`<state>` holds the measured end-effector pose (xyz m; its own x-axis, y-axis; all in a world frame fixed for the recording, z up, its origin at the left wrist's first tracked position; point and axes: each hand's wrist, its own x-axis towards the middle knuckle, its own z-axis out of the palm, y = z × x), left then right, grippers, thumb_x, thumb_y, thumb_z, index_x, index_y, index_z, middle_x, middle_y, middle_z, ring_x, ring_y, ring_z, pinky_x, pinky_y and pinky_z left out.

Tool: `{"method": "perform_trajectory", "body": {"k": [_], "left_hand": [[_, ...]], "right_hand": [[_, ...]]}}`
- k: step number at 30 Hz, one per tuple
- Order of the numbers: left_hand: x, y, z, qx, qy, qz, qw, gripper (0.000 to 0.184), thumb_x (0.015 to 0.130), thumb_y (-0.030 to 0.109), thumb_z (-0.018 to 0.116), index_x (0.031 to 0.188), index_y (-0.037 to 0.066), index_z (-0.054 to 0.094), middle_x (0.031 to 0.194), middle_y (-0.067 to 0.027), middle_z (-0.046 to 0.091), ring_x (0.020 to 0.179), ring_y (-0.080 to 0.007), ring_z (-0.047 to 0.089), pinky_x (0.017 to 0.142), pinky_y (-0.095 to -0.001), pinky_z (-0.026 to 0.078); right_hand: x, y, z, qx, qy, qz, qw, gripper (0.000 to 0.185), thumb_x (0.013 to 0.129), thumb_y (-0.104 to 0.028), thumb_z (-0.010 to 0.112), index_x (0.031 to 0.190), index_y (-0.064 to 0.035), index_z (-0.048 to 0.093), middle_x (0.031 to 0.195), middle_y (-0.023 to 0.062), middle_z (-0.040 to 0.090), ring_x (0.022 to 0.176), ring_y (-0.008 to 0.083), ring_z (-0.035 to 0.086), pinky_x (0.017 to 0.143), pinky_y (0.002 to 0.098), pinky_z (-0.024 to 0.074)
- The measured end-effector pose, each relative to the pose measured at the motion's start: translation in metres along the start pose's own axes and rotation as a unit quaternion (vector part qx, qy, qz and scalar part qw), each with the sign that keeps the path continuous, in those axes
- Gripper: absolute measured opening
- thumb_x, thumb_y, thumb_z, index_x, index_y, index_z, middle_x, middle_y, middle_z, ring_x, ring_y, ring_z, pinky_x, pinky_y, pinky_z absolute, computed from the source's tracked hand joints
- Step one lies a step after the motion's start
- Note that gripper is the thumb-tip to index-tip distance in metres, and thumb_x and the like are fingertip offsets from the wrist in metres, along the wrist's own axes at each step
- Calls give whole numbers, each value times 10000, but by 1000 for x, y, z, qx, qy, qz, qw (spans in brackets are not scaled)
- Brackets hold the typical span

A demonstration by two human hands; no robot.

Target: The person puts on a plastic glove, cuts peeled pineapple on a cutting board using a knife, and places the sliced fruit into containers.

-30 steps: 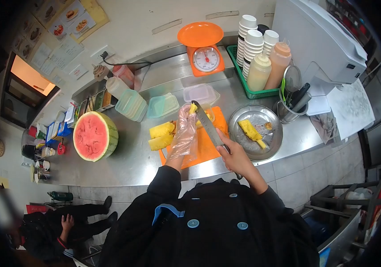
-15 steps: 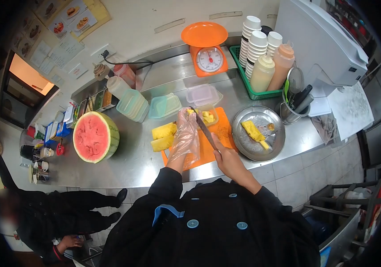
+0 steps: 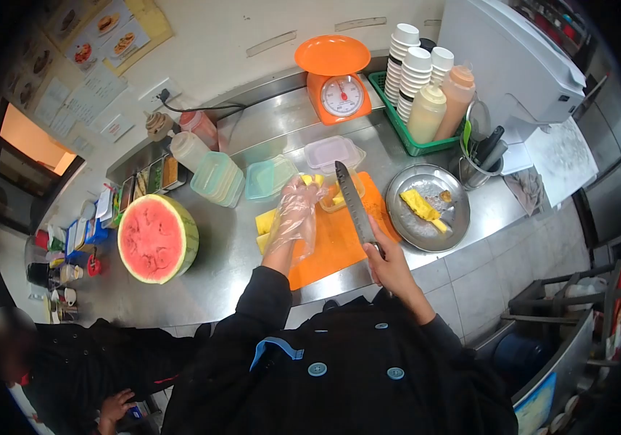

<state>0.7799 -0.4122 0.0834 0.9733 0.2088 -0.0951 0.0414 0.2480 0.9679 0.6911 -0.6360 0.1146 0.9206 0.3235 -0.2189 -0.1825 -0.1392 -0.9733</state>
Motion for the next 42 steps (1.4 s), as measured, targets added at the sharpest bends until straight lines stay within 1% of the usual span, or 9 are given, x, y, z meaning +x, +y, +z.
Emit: {"method": "perform_trajectory", "body": {"k": [4,7,9,15,19,24,27,40,42], "left_hand": [[-2,20,2,46,-53,-9,997,202,848,29,636,1045,31,591,952,-46,609,938,-166,609,871,-296,470],[-4,31,10,85,-58,-55,993,209,837,45,671,1032,35,596,965,-48,612,939,-166,616,867,-290,476],[-9,36,17,-65,-40,-99,992,239,832,78,705,1041,41,594,966,-51,622,939,-166,627,856,-283,483],[1,9,22,-153,-9,-114,981,265,870,96,686,1100,22,578,951,-59,616,905,-163,621,776,-273,511],[-18,34,57,-183,74,-170,965,316,881,79,664,1160,-3,541,1043,-83,577,1014,-197,605,858,-293,519],[-23,18,65,-215,19,-141,966,502,927,83,595,1353,-61,373,1204,-134,503,1167,-295,557,1037,-324,460],[-26,15,68,-301,-26,-151,941,375,943,43,555,1292,-38,445,1273,-141,474,1190,-328,543,1058,-350,466],[-50,8,98,-232,12,-177,956,306,922,138,641,1188,12,554,1154,-114,589,1079,-218,604,928,-326,514],[-71,19,96,-101,73,-177,976,282,912,129,654,1174,61,575,1075,-84,615,1024,-189,618,905,-314,511]], "right_hand": [[-6,8,-7,-48,14,-6,999,603,949,-107,546,1501,-187,317,574,43,482,476,95,471,492,279,425],[2,14,-15,-102,10,-83,991,603,965,-90,525,1511,-204,297,593,-34,391,406,54,365,384,232,334],[6,4,-25,-157,5,-53,986,601,924,-102,570,1479,-172,351,682,205,589,585,279,577,647,371,478],[16,-2,-55,-235,19,-191,953,603,901,-92,592,1461,-170,382,847,262,640,754,419,632,689,424,492],[23,3,-71,-224,5,-205,953,609,893,-82,597,1458,-176,389,887,252,647,780,418,635,702,439,496],[20,9,-85,-251,14,-242,937,639,869,-66,616,1457,-193,399,866,224,646,769,394,642,693,440,501],[16,14,-87,-259,39,-289,921,644,860,-64,627,1450,-211,415,790,171,611,704,355,629,638,421,501],[-10,31,-95,-333,37,-251,908,549,877,-82,637,1391,-228,509,726,105,511,613,266,571,567,390,482],[-12,41,-97,-303,30,-261,916,602,873,-82,633,1428,-235,457,721,118,522,618,272,572,581,387,485]]}}
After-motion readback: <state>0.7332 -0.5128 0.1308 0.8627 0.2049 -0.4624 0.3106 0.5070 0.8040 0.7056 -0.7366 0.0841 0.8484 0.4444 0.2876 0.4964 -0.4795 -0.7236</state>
